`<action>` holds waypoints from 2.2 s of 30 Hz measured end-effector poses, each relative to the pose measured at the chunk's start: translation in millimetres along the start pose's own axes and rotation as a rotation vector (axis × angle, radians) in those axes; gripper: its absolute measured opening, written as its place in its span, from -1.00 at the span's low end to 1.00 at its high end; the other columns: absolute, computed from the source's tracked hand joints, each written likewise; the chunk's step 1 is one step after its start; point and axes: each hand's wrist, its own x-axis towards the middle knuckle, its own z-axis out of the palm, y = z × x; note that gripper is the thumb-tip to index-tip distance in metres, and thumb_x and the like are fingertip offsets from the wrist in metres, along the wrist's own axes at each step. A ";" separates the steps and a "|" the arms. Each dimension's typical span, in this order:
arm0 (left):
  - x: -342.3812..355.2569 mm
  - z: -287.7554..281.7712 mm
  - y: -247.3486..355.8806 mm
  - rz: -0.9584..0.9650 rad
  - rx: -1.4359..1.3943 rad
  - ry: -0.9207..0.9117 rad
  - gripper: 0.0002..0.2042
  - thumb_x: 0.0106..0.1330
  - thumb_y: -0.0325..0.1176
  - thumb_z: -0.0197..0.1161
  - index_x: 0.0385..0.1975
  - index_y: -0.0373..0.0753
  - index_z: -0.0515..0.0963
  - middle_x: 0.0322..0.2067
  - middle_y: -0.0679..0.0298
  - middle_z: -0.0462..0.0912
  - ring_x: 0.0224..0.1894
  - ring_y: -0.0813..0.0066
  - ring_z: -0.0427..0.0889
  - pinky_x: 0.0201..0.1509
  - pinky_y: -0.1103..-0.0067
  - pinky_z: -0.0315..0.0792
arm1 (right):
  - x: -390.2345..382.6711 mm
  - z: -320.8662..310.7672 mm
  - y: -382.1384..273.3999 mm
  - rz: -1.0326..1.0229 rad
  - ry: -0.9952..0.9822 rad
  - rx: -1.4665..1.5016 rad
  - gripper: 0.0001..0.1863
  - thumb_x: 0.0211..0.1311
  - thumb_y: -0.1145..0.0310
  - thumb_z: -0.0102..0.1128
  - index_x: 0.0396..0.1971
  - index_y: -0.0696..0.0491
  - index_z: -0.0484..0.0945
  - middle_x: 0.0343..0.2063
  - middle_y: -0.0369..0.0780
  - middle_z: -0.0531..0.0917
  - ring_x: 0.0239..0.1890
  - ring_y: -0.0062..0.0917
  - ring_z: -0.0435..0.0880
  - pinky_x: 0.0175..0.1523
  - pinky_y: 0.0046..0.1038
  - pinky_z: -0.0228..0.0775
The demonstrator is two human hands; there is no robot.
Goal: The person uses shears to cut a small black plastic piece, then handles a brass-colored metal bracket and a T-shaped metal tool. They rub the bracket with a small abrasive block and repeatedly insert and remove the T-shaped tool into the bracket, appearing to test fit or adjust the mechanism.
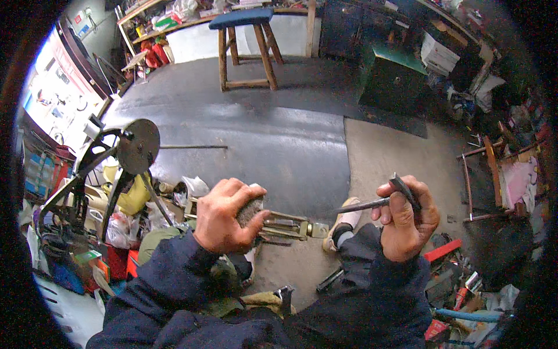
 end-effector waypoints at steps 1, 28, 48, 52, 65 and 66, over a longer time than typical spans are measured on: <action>-0.5 0.1 0.0 -0.010 -0.004 -0.005 -0.68 0.15 -0.24 0.49 -0.11 -0.17 0.71 -0.30 0.13 0.66 -0.22 0.05 0.67 -0.17 0.28 0.59 | -0.6 0.0 -0.3 0.005 -0.008 0.005 -0.79 0.54 0.43 0.20 0.02 0.22 0.62 -0.24 -0.09 0.72 -0.56 -0.72 0.46 -0.41 -0.53 0.53; -5.1 7.3 -9.3 -0.014 0.004 -0.014 -0.68 0.17 -0.29 0.46 -0.09 -0.24 0.72 -0.29 0.07 0.68 -0.21 0.01 0.71 -0.10 0.31 0.60 | -6.1 -3.3 -11.3 0.006 -0.144 -0.044 -0.67 0.54 0.27 0.23 0.09 0.20 0.62 -0.22 -0.06 0.71 -0.58 -0.75 0.38 -0.41 -0.59 0.47; -3.7 6.7 -10.1 -0.008 -0.002 -0.002 -0.70 0.17 -0.25 0.49 -0.12 -0.21 0.74 -0.28 0.12 0.69 -0.20 0.06 0.70 -0.13 0.31 0.60 | -12.1 13.0 -12.7 0.120 -0.286 -0.273 -0.87 0.43 0.48 0.30 -0.15 0.23 0.69 -0.29 -0.15 0.74 -0.43 -0.65 0.61 -0.30 -0.63 0.45; -4.7 5.8 -9.9 -0.014 -0.008 -0.007 -0.70 0.17 -0.25 0.48 -0.12 -0.21 0.73 -0.29 0.11 0.68 -0.20 0.06 0.69 -0.12 0.31 0.60 | -7.9 12.3 -14.0 0.240 -0.434 -0.374 -0.85 0.33 0.47 0.35 -0.20 0.24 0.70 -0.31 -0.17 0.75 -0.33 -0.59 0.68 -0.18 -0.57 0.50; -6.5 2.6 -8.9 -0.033 -0.017 -0.016 -0.67 0.15 -0.25 0.49 -0.10 -0.19 0.71 -0.28 0.10 0.66 -0.20 0.04 0.68 -0.10 0.29 0.59 | -5.0 11.9 9.4 0.293 -0.689 -0.587 -0.69 0.21 0.35 0.49 -0.12 0.21 0.72 -0.15 -0.09 0.79 -0.12 -0.40 0.76 0.05 -0.41 0.56; -6.9 2.6 -9.3 -0.036 -0.012 -0.019 -0.67 0.15 -0.25 0.50 -0.10 -0.19 0.71 -0.28 0.10 0.66 -0.20 0.04 0.68 -0.10 0.29 0.59 | -4.8 11.1 9.1 0.280 -0.711 -0.597 -0.67 0.19 0.33 0.50 -0.11 0.21 0.71 -0.13 -0.09 0.78 -0.09 -0.38 0.76 0.06 -0.41 0.56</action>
